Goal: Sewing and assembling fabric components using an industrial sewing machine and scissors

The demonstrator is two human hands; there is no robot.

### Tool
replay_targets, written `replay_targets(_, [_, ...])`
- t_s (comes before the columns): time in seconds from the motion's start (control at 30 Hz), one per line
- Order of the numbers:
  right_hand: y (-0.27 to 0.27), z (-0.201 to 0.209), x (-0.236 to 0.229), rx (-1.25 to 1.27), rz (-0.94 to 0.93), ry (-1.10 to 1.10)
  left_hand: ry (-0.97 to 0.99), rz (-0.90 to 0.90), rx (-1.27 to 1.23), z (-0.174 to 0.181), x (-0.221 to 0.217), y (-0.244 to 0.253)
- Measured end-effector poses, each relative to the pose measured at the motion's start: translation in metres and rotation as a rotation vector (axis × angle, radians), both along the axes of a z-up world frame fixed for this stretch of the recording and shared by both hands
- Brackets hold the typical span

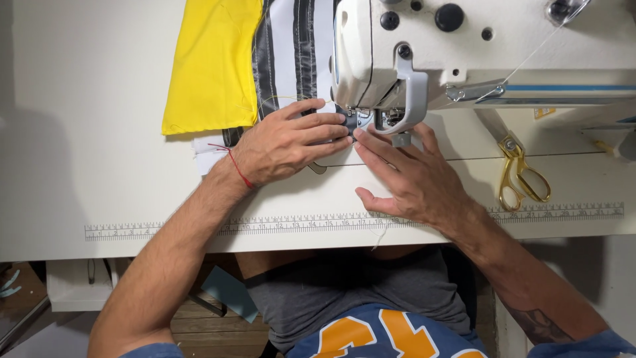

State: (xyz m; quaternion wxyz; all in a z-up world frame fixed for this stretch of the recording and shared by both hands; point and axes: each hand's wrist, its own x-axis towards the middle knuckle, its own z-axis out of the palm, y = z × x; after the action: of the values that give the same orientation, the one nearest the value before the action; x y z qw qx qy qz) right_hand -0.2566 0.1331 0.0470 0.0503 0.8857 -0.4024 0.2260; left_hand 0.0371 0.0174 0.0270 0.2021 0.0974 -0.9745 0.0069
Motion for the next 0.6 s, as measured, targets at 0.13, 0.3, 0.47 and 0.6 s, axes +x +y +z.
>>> replay_targets(0.13, [-0.002, -0.002, 0.001, -0.049, -0.012, 0.036, 0.003, -0.014, 0.012, 0.0, -0.002, -0.006])
replay_targets(0.3, [-0.003, -0.001, 0.003, -0.096, -0.037, 0.059, 0.01, -0.02, 0.034, 0.002, -0.004, -0.012])
replay_targets(0.47, [-0.008, 0.004, 0.004, -0.128, -0.077, 0.085, 0.026, -0.065, 0.047, -0.003, -0.006, -0.027])
replay_targets(0.6, [-0.011, -0.003, 0.0, -0.136, -0.076, 0.082, 0.041, -0.076, 0.062, 0.001, -0.01, -0.034])
